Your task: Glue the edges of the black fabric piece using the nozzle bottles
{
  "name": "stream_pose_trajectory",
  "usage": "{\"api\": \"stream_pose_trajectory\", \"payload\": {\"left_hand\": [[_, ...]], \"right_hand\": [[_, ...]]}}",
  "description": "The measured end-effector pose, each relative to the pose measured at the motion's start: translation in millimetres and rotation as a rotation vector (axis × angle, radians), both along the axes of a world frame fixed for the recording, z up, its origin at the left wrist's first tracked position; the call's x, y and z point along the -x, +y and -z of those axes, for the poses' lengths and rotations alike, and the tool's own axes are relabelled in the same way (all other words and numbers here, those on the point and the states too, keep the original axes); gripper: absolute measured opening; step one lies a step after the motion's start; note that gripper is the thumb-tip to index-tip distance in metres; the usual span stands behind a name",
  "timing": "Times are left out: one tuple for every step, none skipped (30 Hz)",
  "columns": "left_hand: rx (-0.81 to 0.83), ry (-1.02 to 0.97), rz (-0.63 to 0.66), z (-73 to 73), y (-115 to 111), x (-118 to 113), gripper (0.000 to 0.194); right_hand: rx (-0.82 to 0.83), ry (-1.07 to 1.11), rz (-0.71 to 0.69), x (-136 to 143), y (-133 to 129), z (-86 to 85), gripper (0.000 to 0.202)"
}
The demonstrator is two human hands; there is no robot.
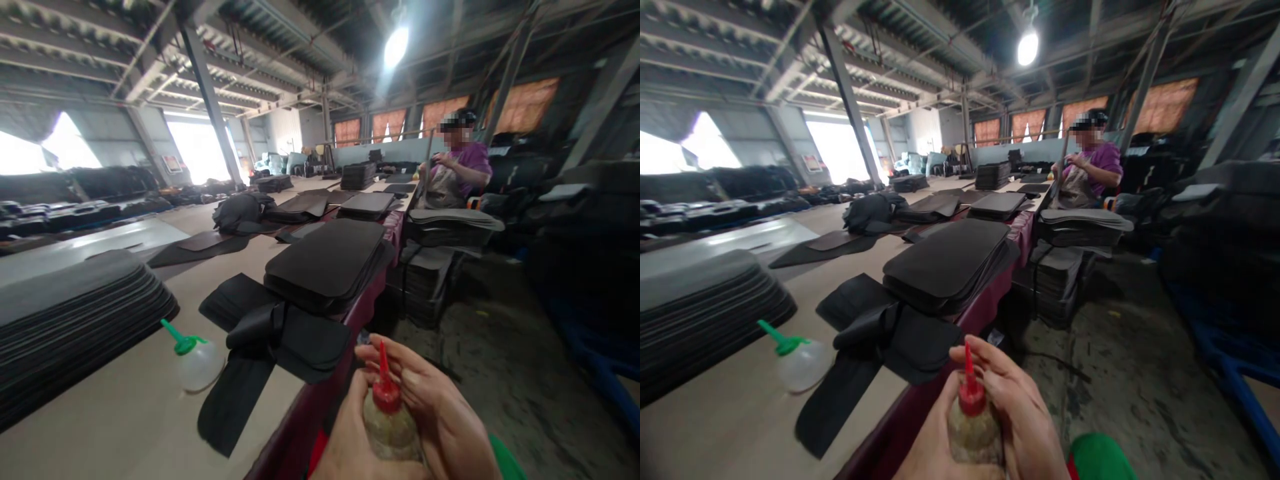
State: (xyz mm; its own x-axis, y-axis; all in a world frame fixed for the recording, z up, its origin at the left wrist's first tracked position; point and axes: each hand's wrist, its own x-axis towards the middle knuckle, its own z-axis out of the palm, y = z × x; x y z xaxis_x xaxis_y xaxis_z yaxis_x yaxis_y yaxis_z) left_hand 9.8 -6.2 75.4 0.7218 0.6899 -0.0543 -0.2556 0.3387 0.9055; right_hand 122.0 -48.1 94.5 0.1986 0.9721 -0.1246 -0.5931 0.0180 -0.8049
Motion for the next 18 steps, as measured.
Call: {"api": "stream_pose_trajectory", "payload": {"left_hand": [[-0.005,0.021,-0.018,2.8,0.4,0.7,0.071],[-0.016,0.054,-0.031,5.3,0.7,1.6,0.069],[-0.030,0.093,-0.041,7.4,0.9,2.7,0.068],[-0.045,0.130,-0.047,8.8,1.0,3.8,0.067],[-0.058,0.157,-0.049,9.3,1.0,4.8,0.066],[-0.067,0.166,-0.044,9.1,1.0,5.6,0.065],[-0.075,0.170,-0.042,8.4,1.0,6.1,0.065],[-0.082,0.170,-0.039,7.6,0.9,6.4,0.065],[-0.090,0.168,-0.037,6.8,0.8,6.3,0.066],[-0.100,0.165,-0.038,6.4,0.6,5.9,0.066],[-0.115,0.166,-0.045,6.3,0.3,5.4,0.065],[-0.132,0.175,-0.060,6.5,-0.1,4.8,0.064],[-0.150,0.190,-0.082,7.0,-0.5,4.3,0.063],[-0.167,0.207,-0.106,7.4,-1.0,3.8,0.062],[-0.182,0.228,-0.127,7.7,-1.4,3.4,0.061],[-0.195,0.252,-0.142,7.9,-1.7,2.9,0.060],[-0.209,0.278,-0.152,7.9,-2.0,2.3,0.060],[-0.224,0.308,-0.158,7.9,-2.1,1.6,0.059]], "right_hand": [[-0.020,0.032,0.015,-2.3,1.3,0.8,0.056],[-0.025,0.022,0.017,-4.8,2.5,1.2,0.055],[-0.023,-0.040,0.016,-7.3,3.5,1.5,0.051],[-0.021,-0.150,0.023,-9.7,4.1,1.6,0.043],[-0.028,-0.288,0.039,-11.7,4.1,1.6,0.035],[-0.049,-0.428,0.059,-13.4,3.7,1.7,0.029],[-0.078,-0.551,0.091,-14.7,3.0,1.8,0.027],[-0.107,-0.639,0.129,-15.7,2.1,2.1,0.026],[-0.125,-0.694,0.148,-16.5,1.1,2.4,0.026],[-0.132,-0.720,0.149,-17.0,0.1,2.8,0.026],[-0.136,-0.734,0.140,-17.3,-0.7,3.2,0.025],[-0.137,-0.746,0.128,-17.5,-1.3,3.4,0.025],[-0.142,-0.756,0.119,-17.6,-1.8,3.3,0.025],[-0.147,-0.763,0.117,-17.5,-2.1,2.9,0.025],[-0.151,-0.775,0.122,-17.4,-2.2,2.0,0.026],[-0.158,-0.794,0.128,-17.2,-2.2,0.8,0.026],[-0.169,-0.815,0.137,-16.8,-2.2,-0.6,0.028],[-0.181,-0.835,0.148,-16.4,-2.1,-2.0,0.029]]}}
